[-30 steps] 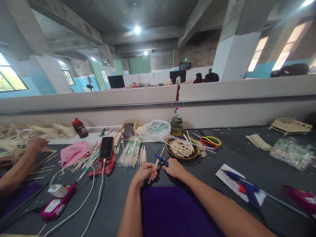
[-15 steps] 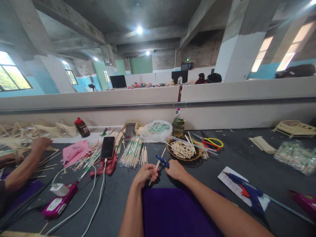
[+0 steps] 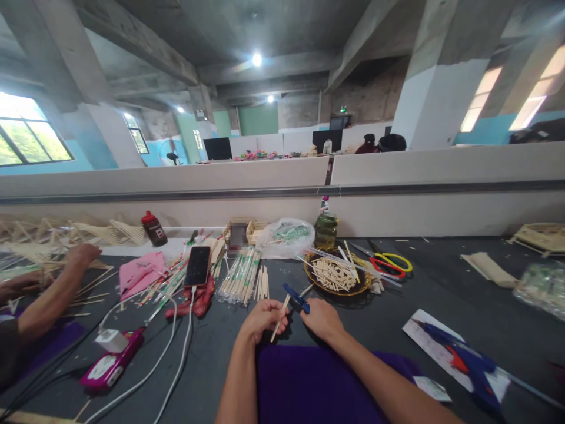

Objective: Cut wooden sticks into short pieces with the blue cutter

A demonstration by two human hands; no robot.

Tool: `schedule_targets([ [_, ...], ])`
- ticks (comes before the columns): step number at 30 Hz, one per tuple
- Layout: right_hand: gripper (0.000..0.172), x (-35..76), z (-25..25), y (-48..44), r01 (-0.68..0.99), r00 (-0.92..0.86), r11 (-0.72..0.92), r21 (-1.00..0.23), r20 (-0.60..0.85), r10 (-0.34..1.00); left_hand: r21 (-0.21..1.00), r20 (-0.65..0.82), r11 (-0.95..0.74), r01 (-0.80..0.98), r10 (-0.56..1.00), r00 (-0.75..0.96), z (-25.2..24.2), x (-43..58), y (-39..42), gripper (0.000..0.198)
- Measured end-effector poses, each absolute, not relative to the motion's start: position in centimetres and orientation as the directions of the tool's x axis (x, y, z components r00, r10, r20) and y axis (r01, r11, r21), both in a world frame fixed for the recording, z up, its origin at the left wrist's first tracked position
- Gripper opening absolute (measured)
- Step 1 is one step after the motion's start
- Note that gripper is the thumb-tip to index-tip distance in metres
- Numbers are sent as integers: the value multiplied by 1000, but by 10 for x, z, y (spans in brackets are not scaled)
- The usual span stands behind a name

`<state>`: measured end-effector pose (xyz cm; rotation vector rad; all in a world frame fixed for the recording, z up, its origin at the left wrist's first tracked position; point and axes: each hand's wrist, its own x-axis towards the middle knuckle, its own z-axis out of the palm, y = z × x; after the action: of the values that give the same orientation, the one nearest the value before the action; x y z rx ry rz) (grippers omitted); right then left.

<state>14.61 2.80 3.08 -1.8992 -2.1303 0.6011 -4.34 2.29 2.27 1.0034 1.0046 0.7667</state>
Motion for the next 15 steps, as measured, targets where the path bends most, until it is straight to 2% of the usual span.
schedule_targets([
  [4, 18, 158, 37, 35, 848, -172, 90, -522, -110, 979, 929, -308, 353, -114, 906, 289, 24, -47, 25, 38],
  [7, 28, 171, 48, 35, 830, -181, 115, -546, -69, 981, 937, -262, 284, -202, 956, 130, 28, -46, 27, 38],
  [9, 38, 173, 53, 28, 875, -166, 137, -464, -22, 986, 939, -213, 206, -275, 977, 3, 30, -44, 28, 39],
  [12, 50, 164, 51, 10, 935, -224, 224, -275, 34, 974, 931, -149, 93, -352, 979, -136, 33, -41, 30, 38],
  [15, 55, 150, 42, -4, 924, -318, 317, -214, 29, 948, 930, -98, 17, -367, 974, -204, 34, -39, 31, 38],
])
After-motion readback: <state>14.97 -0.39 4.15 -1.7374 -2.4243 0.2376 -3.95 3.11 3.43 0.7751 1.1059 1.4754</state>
